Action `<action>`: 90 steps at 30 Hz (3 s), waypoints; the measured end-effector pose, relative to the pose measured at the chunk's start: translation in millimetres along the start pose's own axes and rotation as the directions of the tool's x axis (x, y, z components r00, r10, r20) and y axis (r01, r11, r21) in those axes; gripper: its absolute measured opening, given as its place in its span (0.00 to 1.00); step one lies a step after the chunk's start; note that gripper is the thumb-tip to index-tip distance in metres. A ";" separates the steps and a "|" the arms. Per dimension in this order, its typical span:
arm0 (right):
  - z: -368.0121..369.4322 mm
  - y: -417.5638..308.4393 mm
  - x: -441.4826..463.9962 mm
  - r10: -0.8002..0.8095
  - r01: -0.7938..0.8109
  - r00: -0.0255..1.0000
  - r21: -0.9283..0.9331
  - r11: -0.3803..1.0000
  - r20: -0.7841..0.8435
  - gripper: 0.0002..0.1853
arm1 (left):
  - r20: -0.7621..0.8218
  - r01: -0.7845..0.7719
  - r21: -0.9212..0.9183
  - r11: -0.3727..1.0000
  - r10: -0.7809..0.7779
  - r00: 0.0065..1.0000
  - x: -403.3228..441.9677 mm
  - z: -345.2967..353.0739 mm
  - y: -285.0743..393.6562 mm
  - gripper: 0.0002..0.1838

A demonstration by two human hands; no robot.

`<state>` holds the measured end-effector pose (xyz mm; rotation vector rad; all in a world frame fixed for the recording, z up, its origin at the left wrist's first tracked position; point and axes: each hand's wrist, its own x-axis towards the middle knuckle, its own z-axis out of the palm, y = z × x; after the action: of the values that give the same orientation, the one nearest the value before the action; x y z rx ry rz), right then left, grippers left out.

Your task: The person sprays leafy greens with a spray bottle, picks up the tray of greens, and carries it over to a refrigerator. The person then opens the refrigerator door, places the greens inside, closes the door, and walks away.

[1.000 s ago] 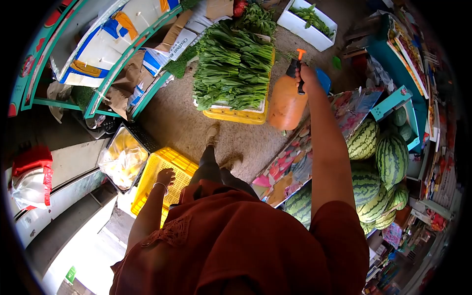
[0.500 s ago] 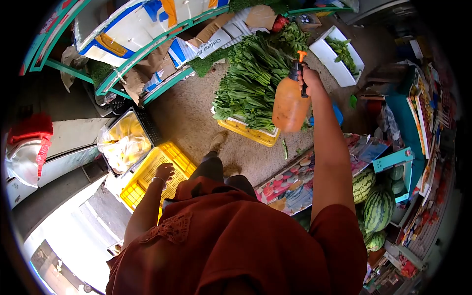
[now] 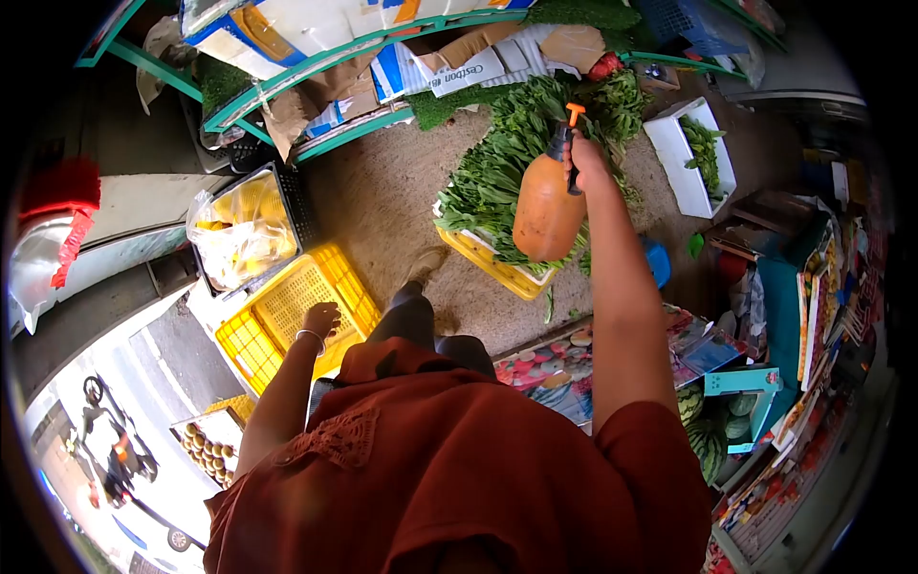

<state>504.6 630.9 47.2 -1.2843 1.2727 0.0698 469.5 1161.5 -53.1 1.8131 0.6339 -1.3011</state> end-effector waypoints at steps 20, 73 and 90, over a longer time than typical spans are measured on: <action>91.1 250.6 -146.8 0.015 -0.032 0.998 0.268 0.963 0.064 0.14 | 0.140 -0.108 0.052 0.993 0.100 0.985 5.7 17.7 46.4 0.12; 318.4 -22.0 94.6 0.412 0.123 0.868 0.922 0.367 -0.279 0.15 | 0.150 -0.051 0.394 0.918 -0.010 0.989 127.1 -211.1 336.8 0.18; 391.9 42.2 32.5 0.654 -0.244 0.713 0.784 0.571 -0.254 0.23 | 0.144 -0.036 0.446 0.894 -0.032 0.989 134.3 -225.8 335.4 0.19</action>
<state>744.1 911.3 -95.7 -0.2292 1.8578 -0.3989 895.2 1155.6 -39.1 2.0491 0.2592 -1.6653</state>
